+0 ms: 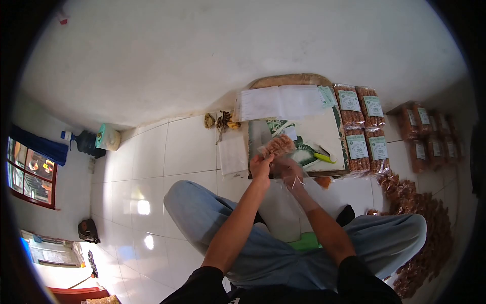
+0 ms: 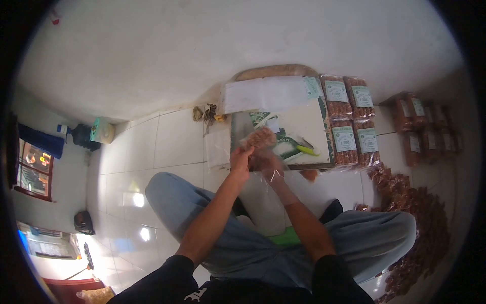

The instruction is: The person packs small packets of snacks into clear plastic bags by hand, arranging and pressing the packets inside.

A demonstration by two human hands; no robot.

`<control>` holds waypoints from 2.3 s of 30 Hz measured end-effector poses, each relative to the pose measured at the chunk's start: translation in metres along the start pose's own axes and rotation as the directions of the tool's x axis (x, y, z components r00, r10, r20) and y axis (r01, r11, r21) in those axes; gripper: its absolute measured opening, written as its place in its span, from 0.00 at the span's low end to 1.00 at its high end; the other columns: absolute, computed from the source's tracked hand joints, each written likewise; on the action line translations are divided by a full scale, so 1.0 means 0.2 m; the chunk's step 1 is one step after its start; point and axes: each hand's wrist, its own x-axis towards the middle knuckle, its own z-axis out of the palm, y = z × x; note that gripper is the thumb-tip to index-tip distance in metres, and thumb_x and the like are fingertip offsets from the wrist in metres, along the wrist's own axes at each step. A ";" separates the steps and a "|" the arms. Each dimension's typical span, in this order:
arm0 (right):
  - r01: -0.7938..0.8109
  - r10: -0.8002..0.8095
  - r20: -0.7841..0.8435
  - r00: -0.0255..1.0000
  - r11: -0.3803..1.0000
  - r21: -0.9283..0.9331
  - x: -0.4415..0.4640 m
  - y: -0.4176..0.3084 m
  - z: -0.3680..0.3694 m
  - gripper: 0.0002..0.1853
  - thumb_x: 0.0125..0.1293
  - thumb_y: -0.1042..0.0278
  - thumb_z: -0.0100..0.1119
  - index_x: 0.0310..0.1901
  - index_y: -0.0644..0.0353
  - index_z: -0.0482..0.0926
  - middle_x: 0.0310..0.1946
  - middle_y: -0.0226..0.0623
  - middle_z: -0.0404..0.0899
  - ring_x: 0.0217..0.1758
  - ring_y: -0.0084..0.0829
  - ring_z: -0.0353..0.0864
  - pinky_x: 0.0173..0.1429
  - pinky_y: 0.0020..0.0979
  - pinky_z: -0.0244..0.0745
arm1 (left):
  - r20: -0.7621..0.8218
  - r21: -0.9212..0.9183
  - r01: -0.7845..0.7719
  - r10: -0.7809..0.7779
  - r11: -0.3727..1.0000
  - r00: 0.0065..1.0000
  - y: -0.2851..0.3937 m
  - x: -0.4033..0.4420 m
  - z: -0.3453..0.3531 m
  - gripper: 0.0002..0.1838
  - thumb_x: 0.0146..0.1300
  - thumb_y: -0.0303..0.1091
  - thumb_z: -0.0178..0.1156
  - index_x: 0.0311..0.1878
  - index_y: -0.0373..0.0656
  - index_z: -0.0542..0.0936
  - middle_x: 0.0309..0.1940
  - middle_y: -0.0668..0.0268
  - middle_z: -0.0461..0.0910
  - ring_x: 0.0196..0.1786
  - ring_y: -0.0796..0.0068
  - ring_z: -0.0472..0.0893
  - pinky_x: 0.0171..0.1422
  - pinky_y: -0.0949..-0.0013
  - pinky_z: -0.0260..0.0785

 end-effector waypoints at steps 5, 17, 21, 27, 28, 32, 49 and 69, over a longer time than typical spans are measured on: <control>-0.086 0.117 -0.234 0.965 0.987 0.137 0.01 -0.01 -0.03 0.18 0.70 0.60 0.57 0.53 0.67 0.76 0.38 0.36 0.79 0.32 0.23 0.78 0.29 0.23 0.71 | -0.021 -0.007 0.086 -0.086 0.996 0.996 0.07 -0.05 -0.01 0.44 0.54 0.22 0.70 0.71 0.39 0.55 0.62 0.56 0.69 0.51 0.67 0.77 0.43 0.70 0.74; -0.328 0.003 -0.341 0.940 0.287 -0.900 0.10 -0.04 -0.02 0.18 0.72 0.52 0.54 0.45 0.60 0.83 0.24 0.42 0.82 0.23 0.35 0.81 0.30 0.36 0.74 | -0.131 0.170 0.110 -0.089 0.979 0.987 0.20 -0.22 0.06 0.45 0.52 0.23 0.69 0.72 0.44 0.57 0.46 0.61 0.77 0.39 0.70 0.80 0.39 0.69 0.75; -0.194 -0.133 -0.239 0.962 0.283 -0.939 0.12 0.09 -0.15 0.18 0.71 0.53 0.56 0.44 0.63 0.82 0.26 0.42 0.83 0.33 0.37 0.85 0.38 0.39 0.77 | -0.128 0.210 0.067 -0.040 0.975 0.991 0.16 -0.18 0.04 0.45 0.52 0.24 0.70 0.72 0.44 0.57 0.51 0.59 0.76 0.43 0.69 0.80 0.45 0.66 0.75; -0.539 0.201 -0.500 0.842 0.304 -0.786 0.13 -0.08 -0.01 0.21 0.70 0.55 0.58 0.58 0.60 0.75 0.27 0.41 0.83 0.22 0.31 0.82 0.23 0.33 0.75 | -0.086 0.143 0.116 -0.104 0.983 0.991 0.21 -0.18 0.03 0.39 0.53 0.27 0.70 0.68 0.44 0.63 0.49 0.61 0.77 0.44 0.70 0.80 0.45 0.66 0.74; -0.606 0.280 -0.539 0.794 0.308 -0.733 0.12 -0.10 0.01 0.23 0.70 0.56 0.58 0.61 0.59 0.73 0.28 0.41 0.83 0.20 0.30 0.81 0.20 0.32 0.74 | -0.035 0.115 0.135 -0.132 0.984 0.991 0.19 -0.14 0.02 0.42 0.53 0.27 0.70 0.70 0.42 0.61 0.49 0.61 0.78 0.44 0.71 0.80 0.43 0.67 0.72; -0.121 -0.123 -0.288 0.950 0.704 -0.700 0.03 0.21 -0.30 0.33 0.72 0.52 0.55 0.72 0.56 0.58 0.31 0.40 0.83 0.13 0.27 0.76 0.13 0.27 0.68 | 0.000 0.108 0.134 -0.135 0.985 0.991 0.11 -0.03 -0.01 0.42 0.53 0.28 0.69 0.70 0.38 0.60 0.46 0.61 0.78 0.43 0.72 0.79 0.40 0.68 0.71; -0.457 0.153 -0.561 0.814 0.765 -0.454 0.22 -0.11 -0.16 0.16 0.70 0.55 0.59 0.50 0.57 0.79 0.21 0.31 0.79 0.11 0.21 0.68 0.12 0.24 0.63 | 0.216 0.860 -0.415 0.526 0.297 0.823 0.22 -0.19 0.07 0.39 0.53 0.37 0.67 0.68 0.38 0.64 0.68 0.49 0.64 0.72 0.54 0.62 0.73 0.53 0.57; -0.305 -0.199 -0.305 0.931 0.031 -0.952 0.27 -0.08 -0.08 0.19 0.71 0.58 0.46 0.39 0.66 0.80 0.35 0.57 0.81 0.43 0.57 0.80 0.46 0.47 0.72 | 0.942 0.277 -0.884 0.289 -0.378 0.172 0.27 0.03 -0.04 0.39 0.60 0.45 0.59 0.71 0.35 0.62 0.74 0.52 0.57 0.77 0.57 0.54 0.79 0.54 0.48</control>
